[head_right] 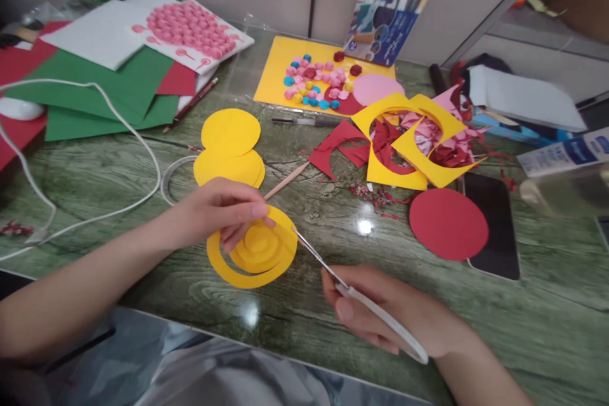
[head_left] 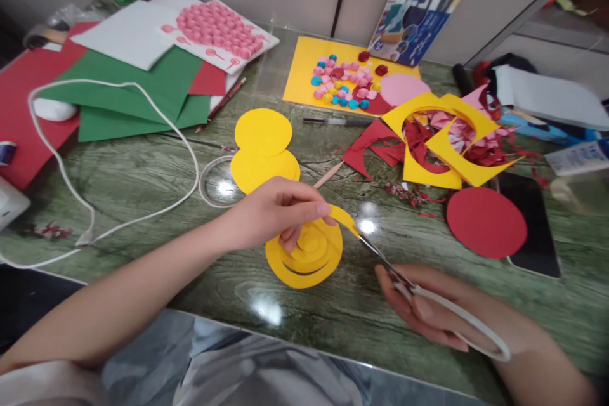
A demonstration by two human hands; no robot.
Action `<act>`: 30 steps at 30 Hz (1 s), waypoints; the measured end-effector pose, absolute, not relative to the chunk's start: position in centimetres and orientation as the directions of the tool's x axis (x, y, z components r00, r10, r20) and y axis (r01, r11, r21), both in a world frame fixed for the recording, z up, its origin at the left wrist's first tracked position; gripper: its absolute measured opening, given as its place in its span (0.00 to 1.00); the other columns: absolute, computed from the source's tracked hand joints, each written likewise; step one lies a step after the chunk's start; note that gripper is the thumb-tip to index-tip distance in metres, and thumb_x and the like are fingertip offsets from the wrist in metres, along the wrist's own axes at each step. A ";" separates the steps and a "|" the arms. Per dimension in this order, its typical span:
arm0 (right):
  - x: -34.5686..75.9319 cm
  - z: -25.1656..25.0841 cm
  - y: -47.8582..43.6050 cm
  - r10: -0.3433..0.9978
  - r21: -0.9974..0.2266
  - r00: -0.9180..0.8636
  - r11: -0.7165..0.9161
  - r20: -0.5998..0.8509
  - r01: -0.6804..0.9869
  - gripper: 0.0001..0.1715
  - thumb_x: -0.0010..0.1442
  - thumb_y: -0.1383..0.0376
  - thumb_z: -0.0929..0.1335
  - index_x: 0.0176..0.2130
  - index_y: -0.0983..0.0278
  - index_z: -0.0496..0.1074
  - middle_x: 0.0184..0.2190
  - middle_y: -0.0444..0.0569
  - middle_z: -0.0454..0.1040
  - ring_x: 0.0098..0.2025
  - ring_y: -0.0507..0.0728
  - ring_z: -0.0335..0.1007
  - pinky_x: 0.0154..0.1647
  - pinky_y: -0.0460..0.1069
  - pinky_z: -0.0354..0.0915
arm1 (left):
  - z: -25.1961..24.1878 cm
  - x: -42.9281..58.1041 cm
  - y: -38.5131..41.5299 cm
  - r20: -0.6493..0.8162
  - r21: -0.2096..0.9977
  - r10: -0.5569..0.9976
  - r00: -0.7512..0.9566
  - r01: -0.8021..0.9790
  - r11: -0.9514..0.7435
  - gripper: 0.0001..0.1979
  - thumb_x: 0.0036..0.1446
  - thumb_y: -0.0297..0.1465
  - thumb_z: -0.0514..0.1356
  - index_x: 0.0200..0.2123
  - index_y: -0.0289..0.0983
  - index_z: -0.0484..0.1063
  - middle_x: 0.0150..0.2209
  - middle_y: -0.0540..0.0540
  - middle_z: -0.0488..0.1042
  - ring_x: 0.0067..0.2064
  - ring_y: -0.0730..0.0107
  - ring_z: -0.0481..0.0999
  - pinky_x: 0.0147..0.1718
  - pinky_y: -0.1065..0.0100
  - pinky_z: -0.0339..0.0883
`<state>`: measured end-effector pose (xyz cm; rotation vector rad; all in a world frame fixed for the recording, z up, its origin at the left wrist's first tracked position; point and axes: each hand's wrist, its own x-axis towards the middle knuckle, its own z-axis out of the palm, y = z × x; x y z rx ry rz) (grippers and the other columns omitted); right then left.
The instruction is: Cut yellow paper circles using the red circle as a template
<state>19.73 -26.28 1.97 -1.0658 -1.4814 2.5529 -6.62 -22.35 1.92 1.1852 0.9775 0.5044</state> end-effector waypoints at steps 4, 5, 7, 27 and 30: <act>19.9 1.8 -26.2 0.348 -0.798 -0.805 -0.554 -0.480 0.237 0.26 0.55 0.43 0.61 0.29 0.64 0.58 0.15 0.34 0.51 0.13 0.43 0.40 0.11 0.41 0.40 | 1.7 -6.1 -22.7 -0.342 0.937 0.808 0.479 0.108 0.333 0.11 0.55 0.35 0.56 0.29 0.35 0.74 0.12 0.55 0.64 0.14 0.81 0.63 0.14 0.79 0.56; 19.9 1.7 -26.1 0.344 -0.802 -0.817 -0.556 -0.463 0.220 0.27 0.55 0.43 0.61 0.29 0.64 0.58 0.14 0.34 0.51 0.13 0.43 0.40 0.11 0.41 0.40 | 1.6 -6.0 -22.8 -0.338 0.938 0.812 0.476 0.099 0.332 0.11 0.55 0.35 0.56 0.29 0.35 0.74 0.12 0.55 0.64 0.14 0.81 0.63 0.14 0.79 0.56; 20.0 1.4 -26.1 0.339 -0.806 -0.832 -0.558 -0.439 0.198 0.27 0.55 0.42 0.60 0.30 0.64 0.58 0.14 0.34 0.51 0.12 0.43 0.40 0.11 0.41 0.40 | 1.4 -5.8 -23.0 -0.332 0.939 0.817 0.471 0.083 0.333 0.11 0.55 0.35 0.57 0.29 0.35 0.74 0.11 0.55 0.64 0.14 0.81 0.64 0.14 0.79 0.56; 18.1 1.0 -27.2 0.488 -0.823 -0.741 -0.547 -0.462 0.153 0.26 0.55 0.43 0.61 0.29 0.62 0.54 0.18 0.36 0.49 0.16 0.45 0.40 0.14 0.43 0.39 | 0.6 -3.6 -26.0 -0.312 0.943 0.916 0.252 -0.037 0.332 0.13 0.56 0.37 0.56 0.29 0.35 0.73 0.13 0.55 0.65 0.16 0.79 0.66 0.16 0.77 0.58; 17.8 1.3 -27.1 0.486 -0.819 -0.740 -0.553 -0.464 0.150 0.27 0.53 0.42 0.61 0.28 0.62 0.54 0.17 0.35 0.48 0.16 0.45 0.39 0.14 0.43 0.39 | 0.6 -3.4 -26.2 -0.328 0.934 0.915 0.234 -0.063 0.351 0.13 0.55 0.37 0.56 0.28 0.34 0.73 0.13 0.54 0.64 0.16 0.80 0.65 0.16 0.77 0.58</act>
